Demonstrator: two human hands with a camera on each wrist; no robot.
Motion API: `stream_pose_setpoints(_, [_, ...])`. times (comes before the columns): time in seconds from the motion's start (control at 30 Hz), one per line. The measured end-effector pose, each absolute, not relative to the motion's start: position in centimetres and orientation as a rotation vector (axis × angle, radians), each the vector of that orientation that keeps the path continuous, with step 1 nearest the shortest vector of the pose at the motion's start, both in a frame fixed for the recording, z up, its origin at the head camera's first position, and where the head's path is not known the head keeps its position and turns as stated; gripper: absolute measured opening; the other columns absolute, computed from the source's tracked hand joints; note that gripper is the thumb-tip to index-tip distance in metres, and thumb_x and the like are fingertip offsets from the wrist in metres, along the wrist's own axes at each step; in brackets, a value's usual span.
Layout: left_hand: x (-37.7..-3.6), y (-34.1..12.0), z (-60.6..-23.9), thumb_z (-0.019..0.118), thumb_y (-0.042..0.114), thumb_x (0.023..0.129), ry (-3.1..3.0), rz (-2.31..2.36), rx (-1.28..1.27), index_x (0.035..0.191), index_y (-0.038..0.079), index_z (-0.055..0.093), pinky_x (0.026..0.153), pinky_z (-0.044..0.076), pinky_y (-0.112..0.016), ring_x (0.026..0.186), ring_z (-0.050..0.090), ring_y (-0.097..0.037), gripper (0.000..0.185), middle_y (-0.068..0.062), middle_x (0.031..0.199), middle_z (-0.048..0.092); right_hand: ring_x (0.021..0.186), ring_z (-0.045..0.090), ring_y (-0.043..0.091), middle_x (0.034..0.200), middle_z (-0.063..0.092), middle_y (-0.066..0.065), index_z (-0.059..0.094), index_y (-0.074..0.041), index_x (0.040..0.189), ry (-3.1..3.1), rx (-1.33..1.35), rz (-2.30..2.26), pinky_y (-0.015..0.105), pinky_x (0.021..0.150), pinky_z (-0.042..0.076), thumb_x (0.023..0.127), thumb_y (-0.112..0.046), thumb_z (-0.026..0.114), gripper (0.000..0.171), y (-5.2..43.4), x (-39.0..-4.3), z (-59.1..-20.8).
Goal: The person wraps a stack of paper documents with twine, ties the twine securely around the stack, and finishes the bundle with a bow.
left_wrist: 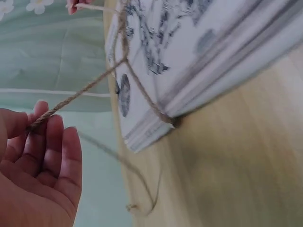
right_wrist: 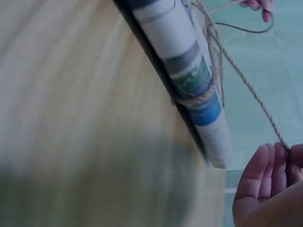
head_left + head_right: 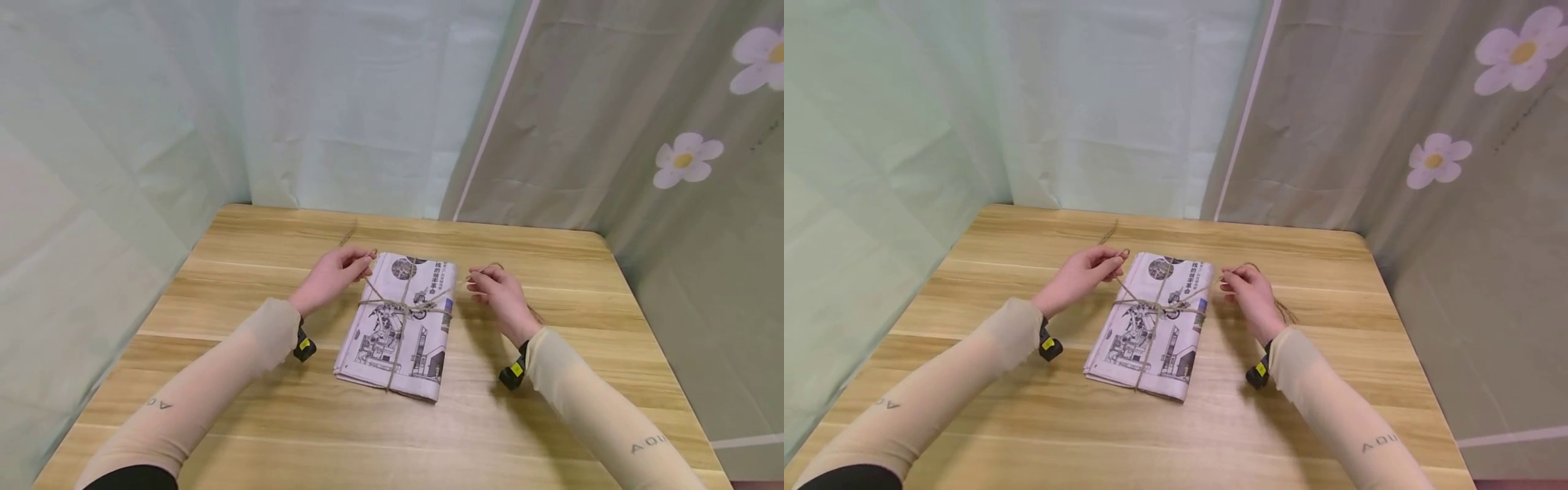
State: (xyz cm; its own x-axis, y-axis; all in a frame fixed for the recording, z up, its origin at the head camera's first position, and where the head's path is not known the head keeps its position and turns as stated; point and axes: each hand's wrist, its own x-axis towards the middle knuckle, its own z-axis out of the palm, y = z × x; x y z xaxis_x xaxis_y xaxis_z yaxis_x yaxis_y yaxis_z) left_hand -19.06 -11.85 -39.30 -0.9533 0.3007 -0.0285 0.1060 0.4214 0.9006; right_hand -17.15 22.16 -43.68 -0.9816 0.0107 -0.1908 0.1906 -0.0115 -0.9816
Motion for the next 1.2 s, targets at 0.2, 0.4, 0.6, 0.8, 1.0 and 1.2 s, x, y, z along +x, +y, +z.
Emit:
stream_pose_setpoints(0.2, [-19.4, -10.7, -38.4, 0.058, 0.031, 0.107, 2.477, 1.519, 0.455, 0.127, 0.008, 0.069, 0.095, 0.053, -0.047, 0.102, 0.066, -0.027, 0.032, -0.015, 0.108, 0.07, 0.103, 0.064, 0.025, 0.129, 0.062, 0.018, 0.061, 0.01, 0.116, 2.354, -0.065, -2.056, 0.035, 0.085, 0.058, 0.106, -0.023, 0.058, 0.035, 21.3, -17.9, -41.9])
stream_pose_setpoints(0.4, [-19.8, -9.5, -37.7, 0.059, 0.032, 0.106, 2.471, 1.464, 0.526, 0.131, 0.012, 0.069, 0.094, 0.054, -0.044, 0.102, 0.067, -0.022, 0.034, -0.007, 0.109, 0.072, 0.098, 0.065, 0.03, 0.117, 0.071, 0.008, 0.069, 0.0, 0.105, 2.536, -0.323, -1.883, 0.037, 0.079, 0.059, 0.103, -0.026, 0.065, 0.026, 20.3, -19.0, -40.1])
stream_pose_setpoints(0.6, [-20.2, -8.5, -37.2, 0.065, 0.03, 0.102, 2.505, 1.4, 0.548, 0.133, 0.013, 0.069, 0.095, 0.055, -0.038, 0.102, 0.069, -0.015, 0.035, -0.004, 0.114, 0.075, 0.098, 0.067, 0.03, 0.116, 0.073, 0.006, 0.074, -0.003, 0.108, 2.568, -0.465, -1.798, 0.042, 0.082, 0.058, 0.1, -0.032, 0.07, 0.03, 19.3, -19.8, -38.2])
stream_pose_setpoints(0.8, [-20.6, -8.0, -37.1, 0.07, 0.03, 0.099, 2.464, 1.459, 0.496, 0.123, 0.012, 0.073, 0.091, 0.056, -0.041, 0.101, 0.069, -0.024, 0.031, -0.004, 0.108, 0.075, 0.095, 0.066, 0.031, 0.109, 0.074, 0.007, 0.073, -0.005, 0.107, 2.476, -0.446, -1.892, 0.037, 0.079, 0.055, 0.098, -0.03, 0.072, 0.027, 18.0, -20.4, -37.5])
stream_pose_setpoints(1.0, [-20.6, -7.8, -37.0, 0.068, 0.03, 0.101, 2.408, 1.489, 0.515, 0.124, 0.008, 0.072, 0.093, 0.054, -0.048, 0.104, 0.067, -0.03, 0.033, -0.009, 0.111, 0.073, 0.088, 0.063, 0.031, 0.104, 0.073, 0.004, 0.074, -0.008, 0.108, 2.505, -0.533, -1.796, 0.038, 0.074, 0.053, 0.1, -0.031, 0.068, 0.025, 17.4, -20.7, -37.0])
stream_pose_setpoints(1.2, [-20.6, -7.6, -36.9, 0.063, 0.027, 0.104, 2.402, 1.458, 0.529, 0.124, 0.007, 0.072, 0.093, 0.053, -0.054, 0.096, 0.065, -0.025, 0.03, -0.011, 0.106, 0.071, 0.092, 0.064, 0.027, 0.105, 0.072, 0.001, 0.074, -0.011, 0.107, 2.477, -0.619, -1.708, 0.044, 0.079, 0.053, 0.101, -0.035, 0.068, 0.026, 16.2, -21.5, -36.1])
